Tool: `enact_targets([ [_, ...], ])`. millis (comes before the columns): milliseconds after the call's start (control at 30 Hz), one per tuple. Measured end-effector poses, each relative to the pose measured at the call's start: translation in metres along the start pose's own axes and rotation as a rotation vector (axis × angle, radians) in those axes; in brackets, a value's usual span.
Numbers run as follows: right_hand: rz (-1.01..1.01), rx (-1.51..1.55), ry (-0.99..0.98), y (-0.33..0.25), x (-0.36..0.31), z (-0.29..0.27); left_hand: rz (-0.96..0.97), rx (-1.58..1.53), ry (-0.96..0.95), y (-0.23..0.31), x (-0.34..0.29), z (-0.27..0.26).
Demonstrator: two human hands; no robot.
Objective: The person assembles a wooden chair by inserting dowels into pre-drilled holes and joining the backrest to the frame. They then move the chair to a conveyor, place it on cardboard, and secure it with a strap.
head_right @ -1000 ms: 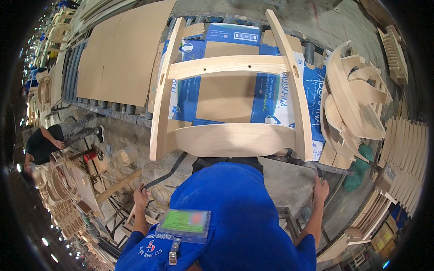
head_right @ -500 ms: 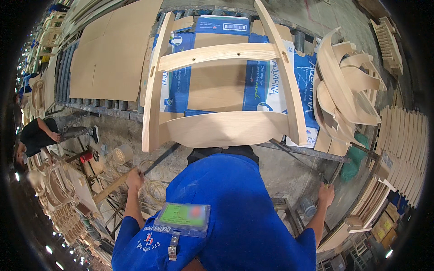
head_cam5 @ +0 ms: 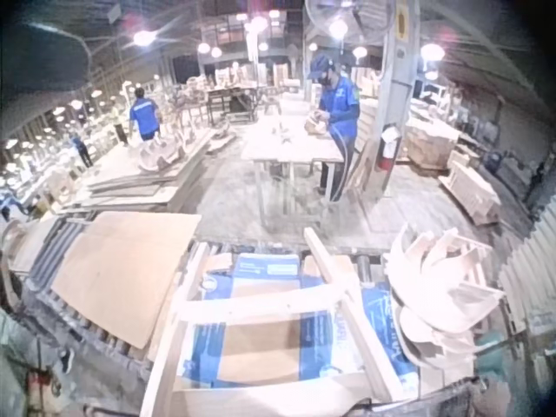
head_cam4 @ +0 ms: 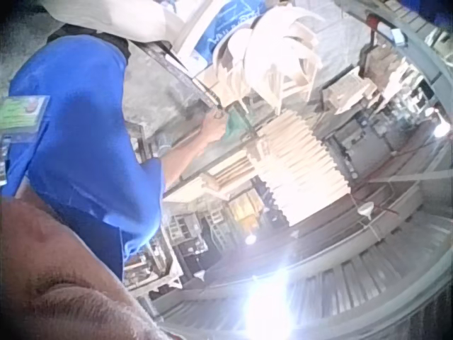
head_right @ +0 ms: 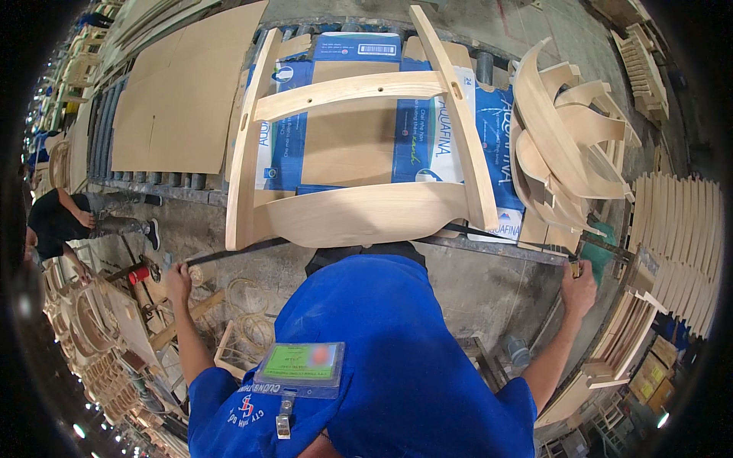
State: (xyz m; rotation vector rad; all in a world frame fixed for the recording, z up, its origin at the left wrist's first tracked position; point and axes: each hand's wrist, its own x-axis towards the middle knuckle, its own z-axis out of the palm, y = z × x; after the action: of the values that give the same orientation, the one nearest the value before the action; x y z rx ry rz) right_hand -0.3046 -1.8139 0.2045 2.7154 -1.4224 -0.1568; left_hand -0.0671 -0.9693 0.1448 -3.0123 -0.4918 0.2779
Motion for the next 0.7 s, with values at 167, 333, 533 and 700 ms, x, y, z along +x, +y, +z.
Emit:
enact_targets([
  [167, -0.223, 0.058, -0.211, 0.007, 0.017, -0.096, 0.159, -0.055, -0.195, -0.002, 0.032, -0.056],
  [333, -0.368, 0.179, -0.283, -0.013, 0.035, -0.155, 0.18, -0.065, -0.197, 0.036, 0.04, -0.098],
  [533, -0.462, 0.194, -0.166, -0.042, 0.091, -0.157, 0.384, -0.252, -0.195, 0.078, 0.035, -0.137],
  [700, -0.56, 0.241, -0.26, -0.1, 0.087, -0.189, 0.41, -0.414, -0.358, 0.122, -0.002, -0.184],
])
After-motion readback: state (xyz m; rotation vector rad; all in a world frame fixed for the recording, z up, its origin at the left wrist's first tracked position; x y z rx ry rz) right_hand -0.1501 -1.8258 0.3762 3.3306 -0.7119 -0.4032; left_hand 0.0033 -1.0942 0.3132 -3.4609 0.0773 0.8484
